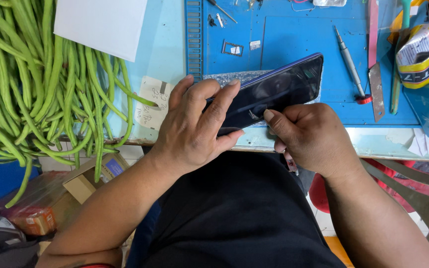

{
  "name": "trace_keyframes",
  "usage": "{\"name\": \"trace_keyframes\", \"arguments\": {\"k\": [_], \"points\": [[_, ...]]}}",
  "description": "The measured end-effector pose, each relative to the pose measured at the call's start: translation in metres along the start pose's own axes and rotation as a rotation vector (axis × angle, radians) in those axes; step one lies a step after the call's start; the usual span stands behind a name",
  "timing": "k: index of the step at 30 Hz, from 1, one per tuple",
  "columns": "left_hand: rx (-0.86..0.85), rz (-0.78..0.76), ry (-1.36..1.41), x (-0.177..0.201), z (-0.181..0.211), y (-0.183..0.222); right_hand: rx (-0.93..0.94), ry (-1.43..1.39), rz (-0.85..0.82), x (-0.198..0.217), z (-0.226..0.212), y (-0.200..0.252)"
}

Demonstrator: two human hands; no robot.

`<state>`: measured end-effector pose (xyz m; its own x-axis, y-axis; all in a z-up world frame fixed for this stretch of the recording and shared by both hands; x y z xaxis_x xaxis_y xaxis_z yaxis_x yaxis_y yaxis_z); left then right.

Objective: The person wipes the surface of a smartphone and applies a screen protector to the device on a repair bench.

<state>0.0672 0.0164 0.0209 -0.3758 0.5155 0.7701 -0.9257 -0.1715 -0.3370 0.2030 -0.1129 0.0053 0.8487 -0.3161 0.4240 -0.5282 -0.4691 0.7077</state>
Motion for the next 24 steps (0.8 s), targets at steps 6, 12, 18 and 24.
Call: {"name": "trace_keyframes", "arguments": {"k": [6, 12, 18, 24], "points": [[-0.004, 0.005, -0.011, 0.0007, 0.0007, -0.0002, -0.001, 0.018, -0.01, 0.0, -0.0019, -0.0005], [-0.007, 0.002, -0.019, 0.0001, 0.0007, -0.0005, -0.049, 0.01, -0.017, 0.0005, 0.0011, -0.0021], [-0.004, 0.003, -0.002, -0.0025, -0.0004, 0.0011, -0.011, 0.021, -0.015, 0.0015, 0.0012, -0.0056], [-0.014, 0.011, -0.014, -0.001, -0.0001, 0.0003, 0.009, 0.022, -0.02, 0.0018, 0.0011, -0.0053]]}}
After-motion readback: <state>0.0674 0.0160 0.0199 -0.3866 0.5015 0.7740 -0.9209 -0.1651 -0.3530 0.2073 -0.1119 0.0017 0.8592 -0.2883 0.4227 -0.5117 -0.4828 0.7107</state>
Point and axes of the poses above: each hand's wrist, its own y-axis away from the middle knuckle, its own x-axis out of the back of the hand, z = x × y, the point moved 8 cm from there along -y, towards the middle knuckle, and after that the axes turned 2 degrees about -x, right-handed, at the moved point
